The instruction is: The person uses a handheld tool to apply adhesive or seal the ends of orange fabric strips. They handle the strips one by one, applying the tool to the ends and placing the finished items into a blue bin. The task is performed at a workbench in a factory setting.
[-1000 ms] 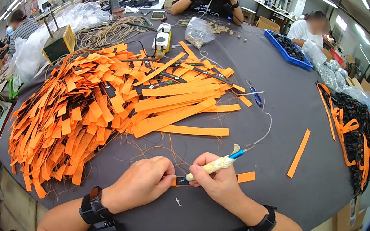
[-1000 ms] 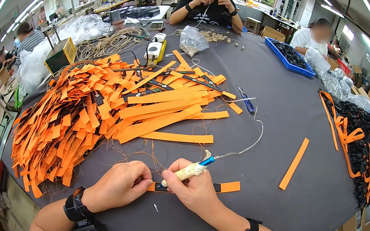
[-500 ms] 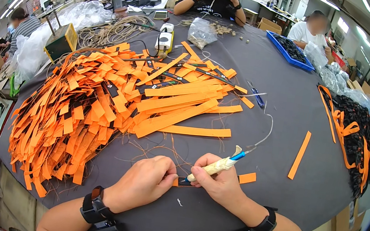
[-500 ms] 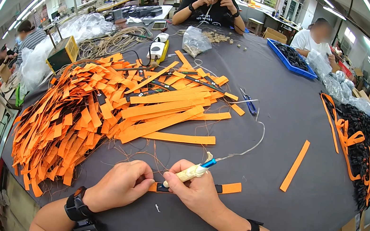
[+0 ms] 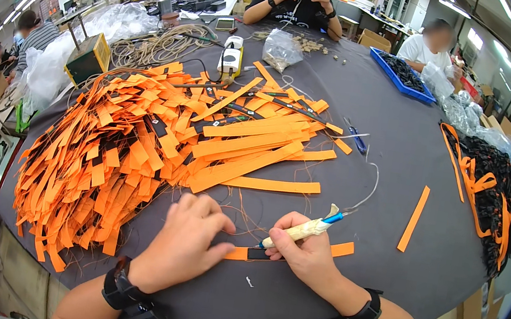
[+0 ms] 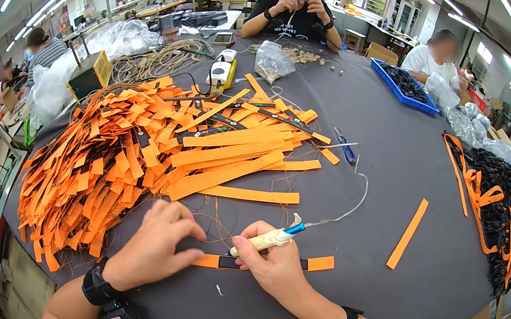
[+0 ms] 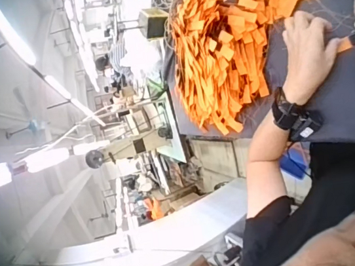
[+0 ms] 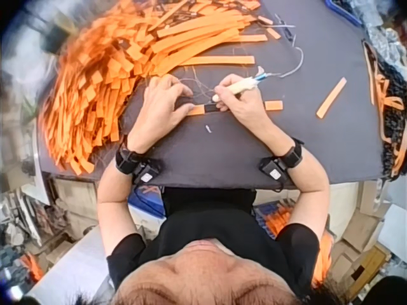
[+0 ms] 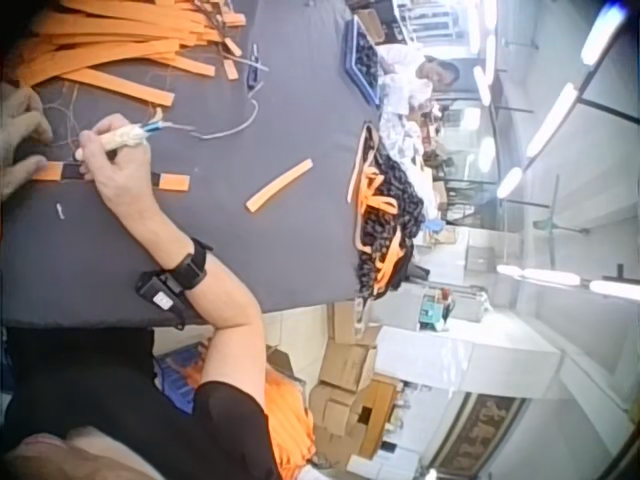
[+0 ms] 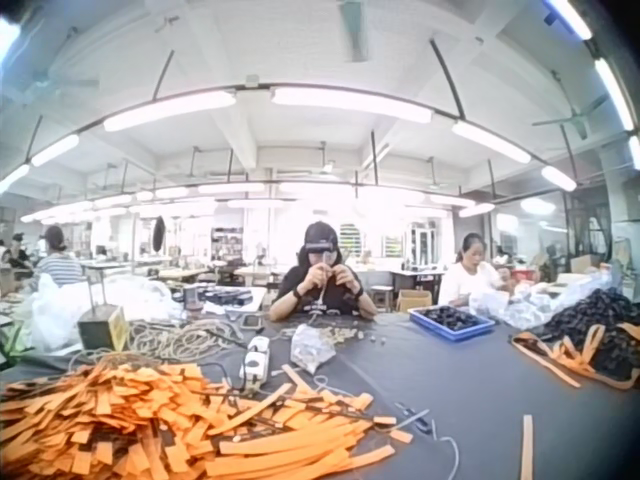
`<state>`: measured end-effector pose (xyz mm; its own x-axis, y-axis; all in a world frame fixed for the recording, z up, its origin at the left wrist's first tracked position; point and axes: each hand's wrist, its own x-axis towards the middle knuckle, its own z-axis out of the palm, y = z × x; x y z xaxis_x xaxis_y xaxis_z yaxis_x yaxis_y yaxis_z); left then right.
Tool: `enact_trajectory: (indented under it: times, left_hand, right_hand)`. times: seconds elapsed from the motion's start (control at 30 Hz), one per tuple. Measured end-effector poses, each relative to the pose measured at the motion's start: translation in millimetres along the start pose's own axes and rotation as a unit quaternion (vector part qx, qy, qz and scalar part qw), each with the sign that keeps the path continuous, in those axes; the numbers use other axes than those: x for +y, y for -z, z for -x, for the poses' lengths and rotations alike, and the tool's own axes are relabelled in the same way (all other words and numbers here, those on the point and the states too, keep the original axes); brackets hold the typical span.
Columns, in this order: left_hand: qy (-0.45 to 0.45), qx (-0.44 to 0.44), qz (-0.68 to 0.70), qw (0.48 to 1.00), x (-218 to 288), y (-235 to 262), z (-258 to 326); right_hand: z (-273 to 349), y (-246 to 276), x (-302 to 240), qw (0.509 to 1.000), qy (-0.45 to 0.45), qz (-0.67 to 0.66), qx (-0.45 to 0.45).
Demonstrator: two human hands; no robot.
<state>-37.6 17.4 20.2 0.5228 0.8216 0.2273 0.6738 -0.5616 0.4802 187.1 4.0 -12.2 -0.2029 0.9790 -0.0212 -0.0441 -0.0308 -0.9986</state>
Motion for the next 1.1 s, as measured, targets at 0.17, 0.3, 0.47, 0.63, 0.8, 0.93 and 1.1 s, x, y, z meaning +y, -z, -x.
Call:
enact_trajectory:
  times: [0.17,0.3,0.47,0.63,0.8,0.93,1.1]
  left_hand:
    - [0.011,-0.047,0.024,0.999,2,-12,2]
    - [0.019,-0.060,0.025,0.998,3,-12,2]
    - [0.020,-0.061,0.024,0.998,2,-13,2]
    - [0.018,-0.057,0.029,0.998,1,-13,2]
    - [0.018,-0.059,0.027,0.998,0,-13,2]
    - [0.013,-0.047,0.029,0.998,2,-13,3]
    - [-0.017,-0.052,0.015,0.998,3,-17,1]
  right_hand:
    - [1,-2,-4,1.000,-0.007,0.011,-0.006]
    - [1,-2,-5,1.000,-0.010,0.022,-0.008]
    - [0,-2,-5,1.000,-0.007,0.025,-0.009]
    - [0,-3,-5,1.000,-0.004,0.024,-0.008]
    - [-1,-3,-4,0.999,-0.003,0.031,-0.009]
    - [-1,-1,-4,0.999,-0.017,-0.035,0.012]
    - [-1,22,-11,0.974,0.015,-0.217,0.058]
